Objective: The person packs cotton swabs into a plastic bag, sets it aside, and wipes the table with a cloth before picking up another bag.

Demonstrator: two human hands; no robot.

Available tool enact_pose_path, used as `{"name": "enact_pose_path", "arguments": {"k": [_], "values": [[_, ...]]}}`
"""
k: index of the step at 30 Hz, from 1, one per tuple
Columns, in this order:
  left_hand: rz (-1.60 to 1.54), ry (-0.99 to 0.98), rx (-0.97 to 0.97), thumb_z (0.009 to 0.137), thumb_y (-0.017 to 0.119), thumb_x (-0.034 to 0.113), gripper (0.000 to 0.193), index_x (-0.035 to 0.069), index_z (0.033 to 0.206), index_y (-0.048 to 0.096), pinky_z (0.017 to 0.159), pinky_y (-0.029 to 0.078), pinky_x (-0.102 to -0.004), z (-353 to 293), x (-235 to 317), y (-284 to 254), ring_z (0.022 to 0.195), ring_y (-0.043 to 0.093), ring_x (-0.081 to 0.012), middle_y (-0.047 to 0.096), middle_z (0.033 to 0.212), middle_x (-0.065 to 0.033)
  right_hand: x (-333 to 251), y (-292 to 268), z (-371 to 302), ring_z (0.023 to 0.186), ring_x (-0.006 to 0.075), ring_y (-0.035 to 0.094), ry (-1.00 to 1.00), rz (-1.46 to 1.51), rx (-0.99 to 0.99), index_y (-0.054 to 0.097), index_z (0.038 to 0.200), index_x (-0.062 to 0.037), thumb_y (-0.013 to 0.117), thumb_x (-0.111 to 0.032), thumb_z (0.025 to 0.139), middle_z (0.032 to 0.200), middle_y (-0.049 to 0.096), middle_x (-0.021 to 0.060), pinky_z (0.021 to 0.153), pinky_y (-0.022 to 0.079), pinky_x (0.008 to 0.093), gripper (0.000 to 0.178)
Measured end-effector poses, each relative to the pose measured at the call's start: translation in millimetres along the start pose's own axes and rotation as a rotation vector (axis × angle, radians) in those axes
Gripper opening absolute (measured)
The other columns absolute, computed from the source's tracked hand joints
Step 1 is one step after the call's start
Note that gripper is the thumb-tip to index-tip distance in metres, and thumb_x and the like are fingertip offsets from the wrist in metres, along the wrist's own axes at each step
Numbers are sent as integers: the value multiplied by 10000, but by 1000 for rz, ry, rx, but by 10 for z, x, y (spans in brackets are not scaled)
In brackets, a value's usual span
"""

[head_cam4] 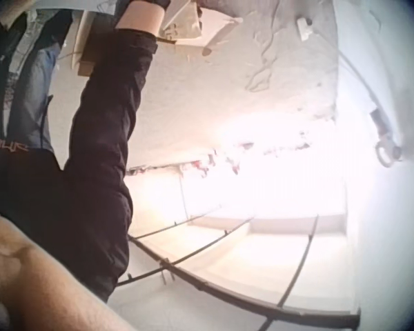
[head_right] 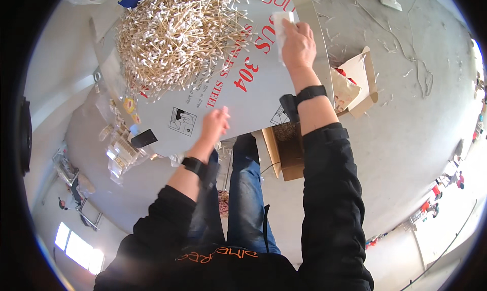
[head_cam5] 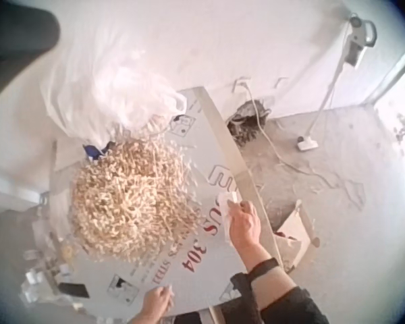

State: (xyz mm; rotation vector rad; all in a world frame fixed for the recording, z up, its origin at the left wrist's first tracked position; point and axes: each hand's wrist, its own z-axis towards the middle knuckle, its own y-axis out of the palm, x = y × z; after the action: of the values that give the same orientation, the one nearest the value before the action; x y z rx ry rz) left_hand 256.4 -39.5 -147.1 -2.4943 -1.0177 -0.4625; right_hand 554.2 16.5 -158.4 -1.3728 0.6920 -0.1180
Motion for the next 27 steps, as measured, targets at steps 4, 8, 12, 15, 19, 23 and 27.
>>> {"name": "enact_pose_path", "arguments": {"k": [4, 8, 12, 15, 19, 23, 27], "values": [[-196, -191, -60, 879, 457, 548, 549, 44, 729, 613, 405, 416, -233, 364, 56, -696, 425, 520, -95, 570, 538, -39, -307, 46, 268, 1063, 258, 491, -138, -22, 89, 618, 1077, -196, 547, -99, 759, 1088, 524, 69, 880, 420, 362, 340], [-194, -238, -124, 851, 474, 588, 579, 40, 729, 617, 418, 425, -237, 386, 164, -806, 420, 542, -117, 594, 548, -49, -481, -3, 404, 1082, 216, 461, -462, -134, 8, 643, 953, -148, 605, -95, 698, 1040, 534, 32, 930, 370, 336, 263], [-193, -227, -77, 838, 507, 581, 568, 36, 718, 616, 426, 435, -248, 344, 214, -736, 428, 557, -137, 613, 569, -72, -510, 6, 469, 1046, 184, 462, -509, -148, -267, 640, 826, -120, 606, -82, 692, 964, 536, 6, 908, 378, 316, 143], [-196, -256, -101, 813, 515, 616, 587, 44, 706, 598, 445, 444, -252, 358, 229, -764, 429, 548, -136, 600, 561, -62, -550, 11, 488, 1009, 178, 468, -602, -216, -291, 627, 801, -97, 592, -84, 706, 933, 535, 4, 889, 386, 311, 102], [-211, -259, -119, 809, 511, 626, 604, 36, 708, 593, 457, 451, -262, 375, 231, -764, 441, 554, -141, 601, 565, -66, -601, -58, 457, 959, 194, 480, -680, -195, -218, 599, 758, -78, 571, -81, 716, 885, 534, 21, 865, 394, 312, 51], [-223, -240, -153, 808, 517, 622, 601, 34, 707, 589, 455, 452, -261, 369, 218, -789, 441, 555, -146, 599, 562, -72, -679, -195, 226, 878, 220, 505, -680, -93, -31, 540, 724, -72, 549, -67, 711, 806, 532, 53, 805, 414, 341, 16], [-220, -250, -159, 814, 512, 617, 592, 39, 709, 585, 453, 445, -246, 379, 225, -770, 443, 558, -145, 596, 561, -73, -583, -333, -288, 787, 276, 526, -440, -29, -165, 513, 818, -74, 537, -39, 719, 773, 537, 86, 723, 432, 393, 108]]}}
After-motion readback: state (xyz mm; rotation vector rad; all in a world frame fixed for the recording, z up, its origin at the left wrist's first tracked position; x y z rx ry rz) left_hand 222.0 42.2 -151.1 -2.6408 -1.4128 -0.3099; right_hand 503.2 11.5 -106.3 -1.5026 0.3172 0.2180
